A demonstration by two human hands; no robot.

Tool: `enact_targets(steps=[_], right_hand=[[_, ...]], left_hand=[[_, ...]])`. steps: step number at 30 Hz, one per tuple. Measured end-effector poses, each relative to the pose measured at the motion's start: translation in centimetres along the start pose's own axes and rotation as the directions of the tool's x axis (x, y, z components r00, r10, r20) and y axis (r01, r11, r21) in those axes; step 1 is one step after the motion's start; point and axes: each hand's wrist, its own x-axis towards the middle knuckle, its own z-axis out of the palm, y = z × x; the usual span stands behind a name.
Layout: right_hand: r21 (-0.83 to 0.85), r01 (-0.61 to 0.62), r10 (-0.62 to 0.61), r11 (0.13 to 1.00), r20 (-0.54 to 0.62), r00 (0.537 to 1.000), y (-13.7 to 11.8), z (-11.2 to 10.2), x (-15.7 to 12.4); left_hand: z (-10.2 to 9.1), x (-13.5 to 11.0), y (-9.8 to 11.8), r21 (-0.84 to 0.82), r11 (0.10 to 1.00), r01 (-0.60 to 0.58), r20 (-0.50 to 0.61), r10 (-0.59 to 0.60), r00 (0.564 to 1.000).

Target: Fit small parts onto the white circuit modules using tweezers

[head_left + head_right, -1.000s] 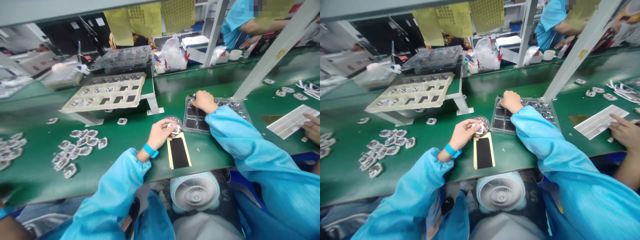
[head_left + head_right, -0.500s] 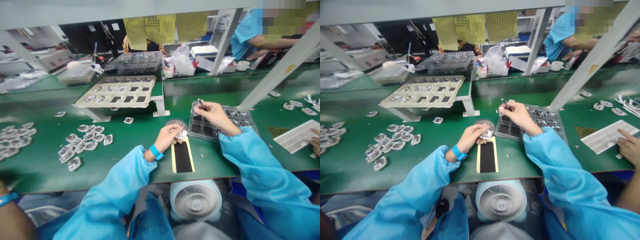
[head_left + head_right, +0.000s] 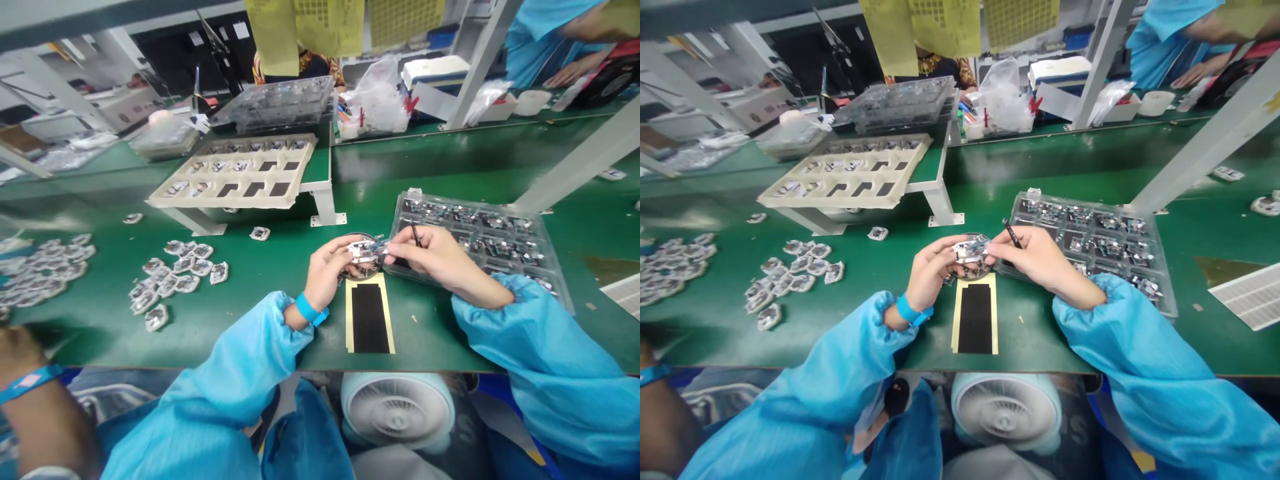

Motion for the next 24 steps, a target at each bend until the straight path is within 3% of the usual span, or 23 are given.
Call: enact_targets(steps=[4,10,24], right_hand=[[0.050,-0.032,0.029,0.998,0.064,0.998,1.2,1.3,0.0],[0.123,-0.072,0.067,0.990,0.045,0.997,2.6,2.2,0.0],[0.164,-0.128,0.122,0.978,0.048,0.991,2.6,2.4,-0.2]], left_hand=[[0.0,-0.3,0.1,0.062,0.997,-0.039,0.003,0.039,0.999],[0.4,-0.9,0.2,0.078,0.989,-0.129,0.043,0.126,0.991],[0.3,-0.8,-0.2,0.118,0.978,-0.174,0.062,0.168,0.984]])
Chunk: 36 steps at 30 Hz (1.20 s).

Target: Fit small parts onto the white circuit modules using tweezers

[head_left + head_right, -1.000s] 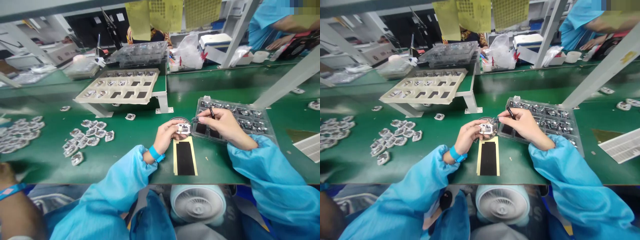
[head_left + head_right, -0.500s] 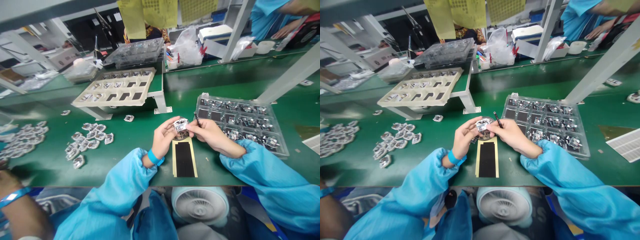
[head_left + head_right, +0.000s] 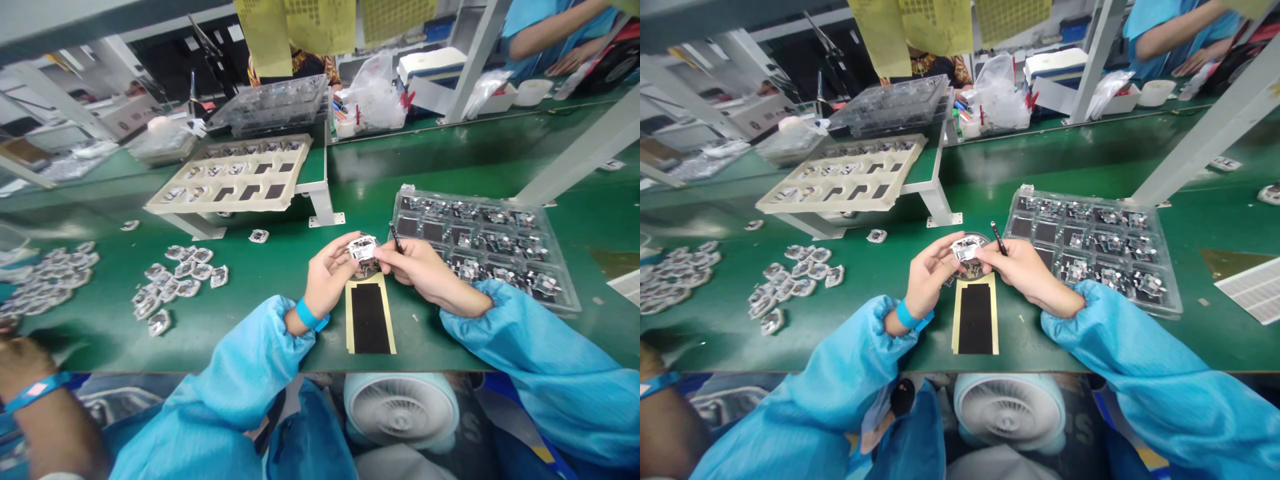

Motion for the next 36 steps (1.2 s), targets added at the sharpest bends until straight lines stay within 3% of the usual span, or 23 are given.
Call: enact_targets(steps=[7,25,36], right_hand=[[0.092,-0.039,0.037,0.995,0.017,0.999,-0.20,0.03,0.04],[0.074,-0.044,0.044,0.996,0.000,0.999,-0.01,-0.09,0.16],[-0.001,-0.009,0.009,1.000,-0.014,1.000,0.07,0.03,0.10]], left_hand=[[-0.04,-0.03,-0.02,-0.009,1.000,0.008,0.001,-0.008,1.000],[-0.07,0.01,-0.77,0.018,0.999,-0.044,0.008,0.044,0.999],[0.05,-0.12,-0.64,0.276,0.954,-0.120,-0.054,0.139,0.989]])
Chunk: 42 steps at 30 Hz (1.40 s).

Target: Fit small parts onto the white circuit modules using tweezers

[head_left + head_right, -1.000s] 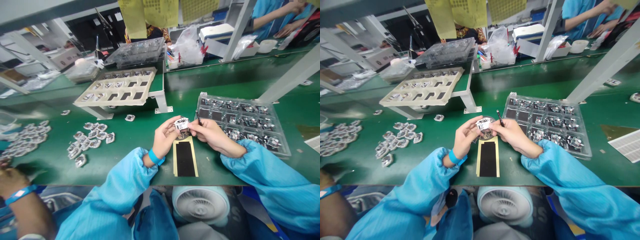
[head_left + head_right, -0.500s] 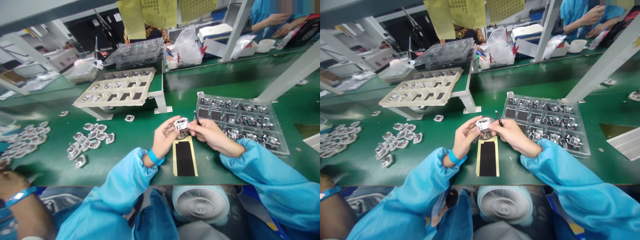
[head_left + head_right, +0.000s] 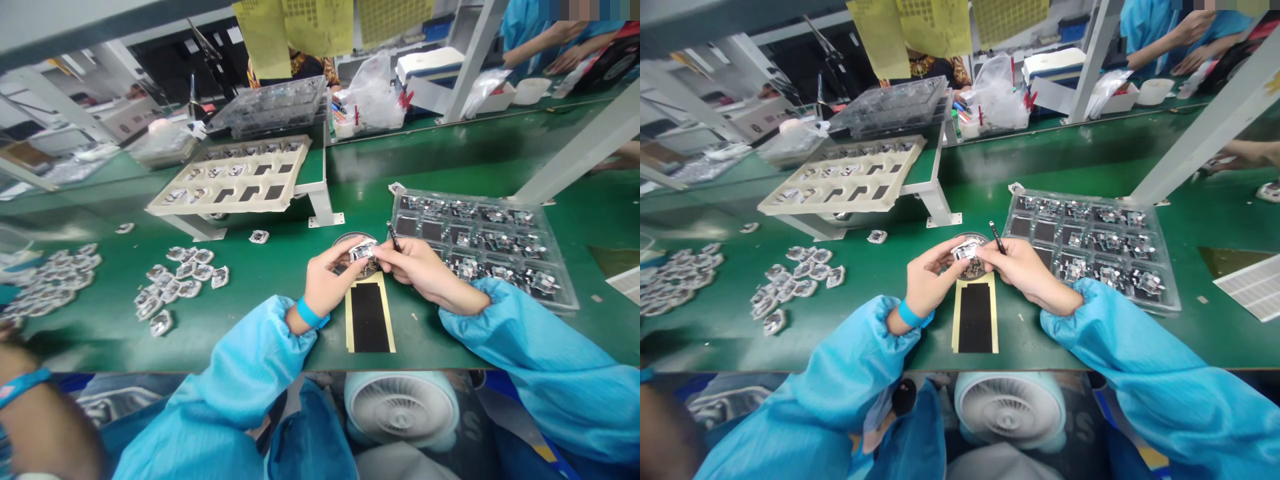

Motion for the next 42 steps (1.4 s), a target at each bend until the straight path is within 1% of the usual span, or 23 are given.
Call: enact_targets(steps=[2,4,5,7,9,12,16,18,21,24,26,29,33,35,38,40,42], right_hand=[[-0.072,0.115,-0.118,0.991,-0.041,0.992,0.1,0.0,0.0],[-0.129,0.257,-0.268,0.958,-0.079,0.960,0.4,0.0,0.2],[-0.131,0.308,-0.320,0.942,-0.081,0.944,0.6,0.0,0.3],[-0.090,0.347,-0.353,0.933,-0.062,0.933,0.9,0.1,0.5],[-0.042,0.336,-0.338,0.941,-0.048,0.940,1.1,0.2,0.7],[-0.016,0.296,-0.296,0.955,-0.047,0.954,1.1,0.4,0.7],[-0.076,0.254,-0.253,0.964,0.028,0.967,0.8,0.3,0.5],[-0.139,0.269,-0.266,0.953,0.042,0.963,0.7,0.2,0.4],[-0.213,0.299,-0.300,0.930,0.024,0.953,0.6,0.0,0.2],[-0.235,0.311,-0.318,0.921,0.008,0.948,0.7,-0.1,0.2],[-0.233,0.312,-0.320,0.921,0.004,0.948,0.8,-0.1,0.3],[-0.220,0.307,-0.316,0.926,-0.010,0.949,1.0,-0.1,0.5],[-0.164,0.296,-0.301,0.941,-0.001,0.954,0.7,0.0,0.5],[-0.086,0.242,-0.242,0.966,0.010,0.970,0.3,0.0,0.4],[0.015,0.129,-0.129,0.992,0.012,0.992,0.0,-0.1,0.4],[0.019,0.109,-0.109,0.994,0.014,0.994,0.0,-0.2,0.4],[-0.008,0.122,-0.122,0.992,0.024,0.992,0.0,-0.2,0.3]], left_hand=[[-0.1,0.1,0.2,-0.050,0.997,0.051,-0.008,-0.051,0.999],[-0.1,0.2,0.5,-0.156,0.980,0.120,0.005,-0.121,0.993],[-0.1,0.2,0.6,-0.204,0.968,0.147,0.016,-0.147,0.989],[-0.1,0.3,0.8,-0.263,0.948,0.181,0.037,-0.178,0.983],[-0.1,0.2,0.9,-0.291,0.932,0.216,0.052,-0.210,0.976],[0.1,0.1,0.9,-0.328,0.904,0.275,0.083,-0.262,0.961],[0.3,0.0,1.0,-0.355,0.889,0.290,0.102,-0.271,0.957],[0.3,0.0,1.1,-0.357,0.888,0.290,0.103,-0.271,0.957],[0.2,0.1,1.1,-0.331,0.894,0.301,0.112,-0.279,0.954],[0.1,0.2,1.0,-0.292,0.916,0.276,0.099,-0.258,0.961],[0.1,0.3,0.8,-0.247,0.930,0.274,0.111,-0.254,0.961],[0.2,0.3,0.6,-0.172,0.937,0.305,0.161,-0.279,0.947],[0.3,0.1,0.7,-0.171,0.935,0.310,0.162,-0.284,0.945],[0.4,-0.1,0.9,-0.180,0.932,0.314,0.163,-0.286,0.944],[0.6,-0.3,1.1,-0.197,0.928,0.317,0.180,-0.284,0.942],[0.8,-0.4,1.0,-0.219,0.922,0.319,0.180,-0.284,0.942],[0.8,-0.4,0.8,-0.243,0.916,0.320,0.164,-0.286,0.944]])
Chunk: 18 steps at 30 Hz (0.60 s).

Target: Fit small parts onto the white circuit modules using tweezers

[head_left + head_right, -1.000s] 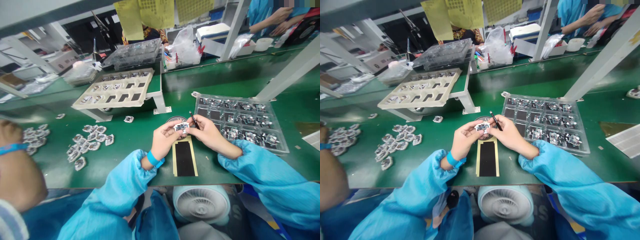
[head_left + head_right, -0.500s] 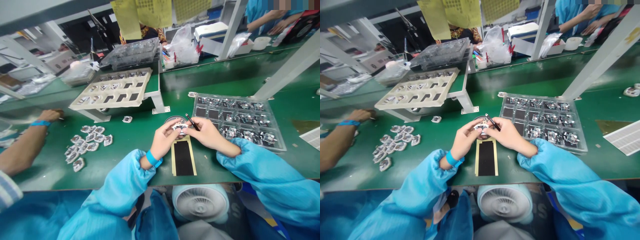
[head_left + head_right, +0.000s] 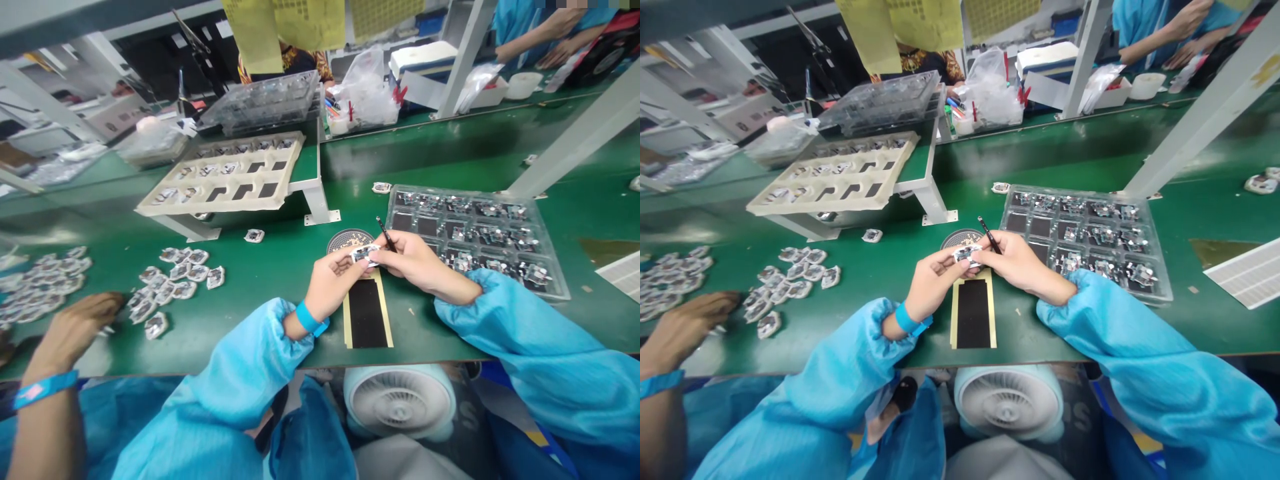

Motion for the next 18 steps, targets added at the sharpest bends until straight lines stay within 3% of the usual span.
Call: enact_targets(steps=[6,11,14,18], right_hand=[[-0.020,0.069,-0.070,0.997,-0.007,0.998,0.2,0.9,-0.5],[-0.021,0.107,-0.108,0.994,-0.066,0.992,1.0,1.0,-0.2],[-0.193,0.159,-0.165,0.968,-0.015,0.986,0.8,0.2,0.0],[-0.508,0.204,-0.220,0.837,0.029,0.975,-0.5,-0.9,-0.1]], left_hand=[[0.2,-0.3,-0.3,0.012,0.998,-0.061,-0.089,0.061,0.994],[0.4,-0.2,-0.6,-0.008,0.999,-0.041,-0.132,0.039,0.990],[0.1,0.1,-0.6,0.052,0.997,-0.056,-0.115,0.061,0.991],[-0.4,0.4,-0.3,0.301,0.932,-0.200,-0.055,0.226,0.973]])
